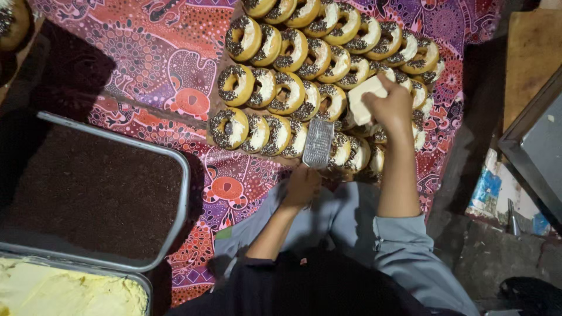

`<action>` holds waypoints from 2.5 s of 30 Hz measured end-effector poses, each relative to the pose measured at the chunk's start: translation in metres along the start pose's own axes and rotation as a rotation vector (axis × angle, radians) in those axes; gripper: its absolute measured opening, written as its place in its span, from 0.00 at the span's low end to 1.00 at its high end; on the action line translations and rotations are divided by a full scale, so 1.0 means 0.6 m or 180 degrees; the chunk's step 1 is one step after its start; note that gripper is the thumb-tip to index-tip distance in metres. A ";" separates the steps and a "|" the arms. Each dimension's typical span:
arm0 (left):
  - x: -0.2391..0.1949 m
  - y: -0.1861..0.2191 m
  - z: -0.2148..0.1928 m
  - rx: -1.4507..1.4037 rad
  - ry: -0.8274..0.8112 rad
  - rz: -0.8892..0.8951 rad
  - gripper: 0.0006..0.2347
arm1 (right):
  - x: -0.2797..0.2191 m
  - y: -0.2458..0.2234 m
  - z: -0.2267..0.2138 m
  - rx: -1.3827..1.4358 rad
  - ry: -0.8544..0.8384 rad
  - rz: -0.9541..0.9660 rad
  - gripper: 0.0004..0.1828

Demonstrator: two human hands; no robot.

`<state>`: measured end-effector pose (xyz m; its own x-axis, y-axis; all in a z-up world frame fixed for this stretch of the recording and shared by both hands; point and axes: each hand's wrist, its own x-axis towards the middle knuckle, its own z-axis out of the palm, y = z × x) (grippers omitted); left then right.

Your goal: The person sits on a mat and uses a handheld grater to sprinkle white cheese over rows of donuts that are already topped with dark seeds. The person grates cheese onto each donut individually, then moves to a new tray of donuts to continue the process.

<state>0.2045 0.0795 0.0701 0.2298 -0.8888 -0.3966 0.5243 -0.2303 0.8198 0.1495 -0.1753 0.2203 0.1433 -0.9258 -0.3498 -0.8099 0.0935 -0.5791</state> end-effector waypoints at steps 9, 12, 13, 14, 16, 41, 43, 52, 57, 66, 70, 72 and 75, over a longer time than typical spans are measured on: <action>0.174 0.000 -0.022 -0.0485 0.0204 -0.0083 0.13 | -0.029 -0.024 0.117 -0.0543 0.0207 -0.1703 0.34; 0.220 -0.046 -0.042 -0.0457 0.0200 -0.0263 0.12 | -0.006 -0.027 0.157 -0.0616 0.0410 -0.2050 0.33; 0.226 -0.065 -0.049 -0.0465 -0.0100 0.0234 0.12 | 0.004 -0.027 0.168 -0.0666 0.0392 -0.1951 0.31; 0.231 -0.083 -0.056 -0.0469 -0.0402 0.0731 0.12 | 0.014 -0.027 0.178 -0.0717 0.0375 -0.1852 0.30; 0.233 -0.119 -0.055 -0.0504 -0.0429 0.0949 0.12 | 0.035 -0.026 0.197 -0.0850 0.0312 -0.1758 0.26; 0.119 -0.065 -0.029 0.2625 0.1013 0.2064 0.13 | -0.034 -0.040 0.098 -0.0759 0.0483 -0.1833 0.33; 0.153 -0.050 -0.023 0.0659 0.0702 0.0458 0.15 | -0.031 -0.033 0.123 -0.0921 0.0563 -0.2182 0.32; 0.139 -0.073 -0.021 0.1996 0.0801 0.1399 0.17 | 0.022 -0.015 0.201 -0.1137 0.0334 -0.1552 0.28; -0.024 -0.033 -0.013 0.1036 0.0295 0.0551 0.13 | 0.026 -0.037 0.162 -0.0601 -0.0302 -0.0367 0.33; 0.027 -0.045 -0.056 0.1710 0.0742 0.1441 0.12 | -0.051 -0.053 0.078 0.0148 -0.0139 -0.0361 0.34; 0.130 -0.029 -0.058 -0.0388 0.0725 0.0711 0.09 | -0.058 -0.067 0.120 -0.0416 0.0045 -0.1190 0.35; 0.148 -0.015 -0.074 -0.0663 0.0422 0.0269 0.11 | -0.054 -0.070 0.152 -0.0597 0.0305 -0.2135 0.34; 0.175 -0.002 -0.086 -0.0650 0.0262 0.0023 0.11 | -0.027 -0.080 0.200 -0.0647 0.0176 -0.1852 0.32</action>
<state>0.2702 0.0069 0.0063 0.2959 -0.8527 -0.4304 0.6757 -0.1317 0.7254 0.2542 -0.1209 0.1657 0.5688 -0.8222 0.0229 -0.7008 -0.4990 -0.5097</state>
